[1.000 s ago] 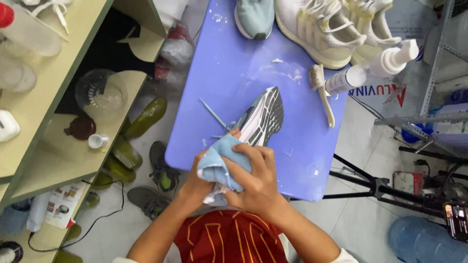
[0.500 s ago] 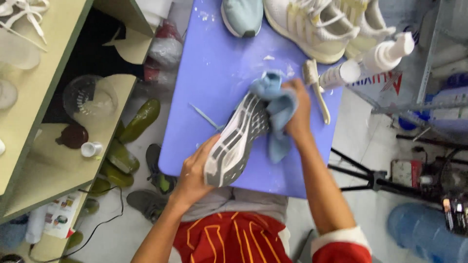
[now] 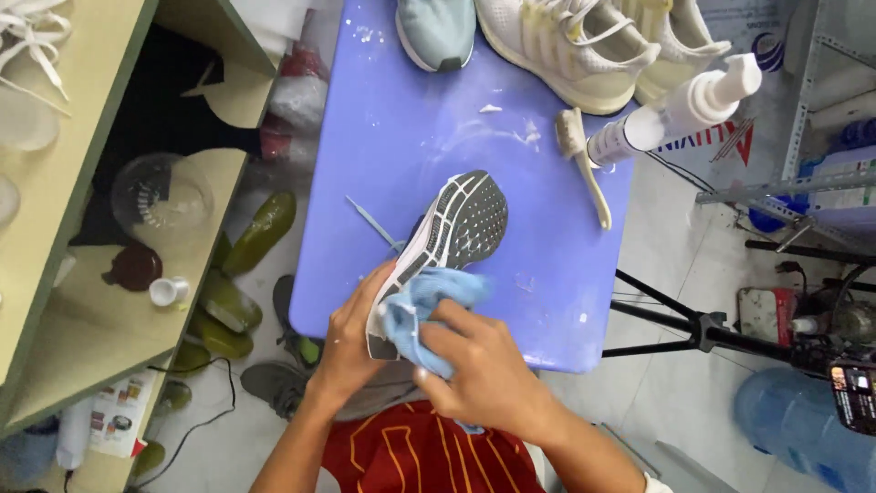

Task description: Cleaning a light blue sneaker by applying foam, scrubbing with a brush, and wiping with a cloth.

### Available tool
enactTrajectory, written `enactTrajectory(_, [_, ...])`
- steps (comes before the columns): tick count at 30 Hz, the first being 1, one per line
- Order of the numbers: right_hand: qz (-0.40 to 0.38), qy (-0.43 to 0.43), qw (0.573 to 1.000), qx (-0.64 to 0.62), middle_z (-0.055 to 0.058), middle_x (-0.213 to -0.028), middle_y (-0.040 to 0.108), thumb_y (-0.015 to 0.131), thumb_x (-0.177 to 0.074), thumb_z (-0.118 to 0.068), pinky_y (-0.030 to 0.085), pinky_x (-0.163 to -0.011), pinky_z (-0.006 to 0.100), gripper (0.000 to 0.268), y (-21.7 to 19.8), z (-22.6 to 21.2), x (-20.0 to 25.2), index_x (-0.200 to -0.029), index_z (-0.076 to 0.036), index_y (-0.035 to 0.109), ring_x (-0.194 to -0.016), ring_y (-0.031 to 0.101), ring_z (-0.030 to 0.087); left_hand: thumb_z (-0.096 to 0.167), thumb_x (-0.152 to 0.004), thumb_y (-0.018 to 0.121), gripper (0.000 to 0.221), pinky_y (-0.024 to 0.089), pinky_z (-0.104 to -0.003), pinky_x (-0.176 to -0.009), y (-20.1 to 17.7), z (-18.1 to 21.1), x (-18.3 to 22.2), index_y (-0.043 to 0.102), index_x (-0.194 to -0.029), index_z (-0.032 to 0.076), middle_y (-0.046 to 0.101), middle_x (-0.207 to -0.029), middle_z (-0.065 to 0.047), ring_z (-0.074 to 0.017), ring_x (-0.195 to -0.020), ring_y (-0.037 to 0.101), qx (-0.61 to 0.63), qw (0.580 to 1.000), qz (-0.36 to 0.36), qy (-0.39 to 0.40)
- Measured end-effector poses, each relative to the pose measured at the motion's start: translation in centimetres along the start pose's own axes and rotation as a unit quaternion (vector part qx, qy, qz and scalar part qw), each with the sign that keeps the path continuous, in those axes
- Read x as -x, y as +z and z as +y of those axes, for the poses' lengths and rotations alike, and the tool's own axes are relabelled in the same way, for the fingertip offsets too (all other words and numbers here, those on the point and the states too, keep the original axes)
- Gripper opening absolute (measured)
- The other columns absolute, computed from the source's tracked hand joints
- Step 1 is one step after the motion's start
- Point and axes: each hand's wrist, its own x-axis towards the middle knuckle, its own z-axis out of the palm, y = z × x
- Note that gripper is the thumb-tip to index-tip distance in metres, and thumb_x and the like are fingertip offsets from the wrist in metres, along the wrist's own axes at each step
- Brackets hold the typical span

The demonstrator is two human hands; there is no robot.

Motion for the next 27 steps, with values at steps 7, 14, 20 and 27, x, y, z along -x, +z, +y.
enactTrajectory(7, [0.186, 0.024, 0.982, 0.036, 0.017, -0.102, 0.073, 0.081, -0.088, -0.025, 0.062, -0.079, 0.048, 0.029, -1.5, 7.3, -3.3, -0.110, -0.008, 0.082, -0.091, 0.075, 0.043, 0.005, -0.074, 0.093, 0.083, 0.058, -0.058, -0.105, 0.9, 0.6, -0.1, 0.059, -0.150, -0.001, 0.069, -0.144, -0.026, -0.0474, -0.128, 0.069, -0.023, 0.999, 0.044, 0.003])
enactTrajectory(14, [0.193, 0.079, 0.963, 0.171, 0.021, -0.099, 0.071, 0.083, -0.087, -0.030, 0.059, -0.074, 0.059, 0.026, -1.6, 17.0, -9.1, -0.102, -0.009, 0.081, -0.087, 0.073, 0.051, 0.003, -0.079, 0.089, 0.078, 0.059, -0.056, -0.101, 1.2, 0.2, 0.3, 0.061, -0.152, 0.003, 0.069, -0.144, -0.025, -0.0467, -0.126, 0.070, -0.067, 0.997, 0.034, 0.003])
enactTrajectory(20, [0.153, 0.137, 0.976, 0.079, 0.016, -0.083, 0.070, 0.075, -0.094, -0.027, 0.053, -0.072, 0.056, 0.016, -2.6, 20.9, -9.7, -0.087, -0.013, 0.076, -0.084, 0.071, 0.048, 0.011, -0.083, 0.088, 0.076, 0.059, -0.055, -0.097, 0.8, 0.3, 0.2, 0.061, -0.154, 0.011, 0.068, -0.147, -0.021, -0.0439, -0.122, 0.073, -0.081, 0.996, 0.022, 0.022])
enactTrajectory(27, [0.143, 0.086, 0.985, -0.051, 0.020, -0.081, 0.068, 0.076, -0.080, -0.024, 0.057, -0.068, 0.050, 0.022, -0.4, 8.8, -5.7, -0.093, -0.006, 0.074, -0.078, 0.074, 0.044, 0.022, -0.076, 0.092, 0.081, 0.059, -0.057, -0.097, 0.7, -0.2, 1.6, 0.063, -0.151, 0.011, 0.070, -0.143, -0.021, -0.0456, -0.120, 0.073, -0.079, 0.996, -0.018, -0.036])
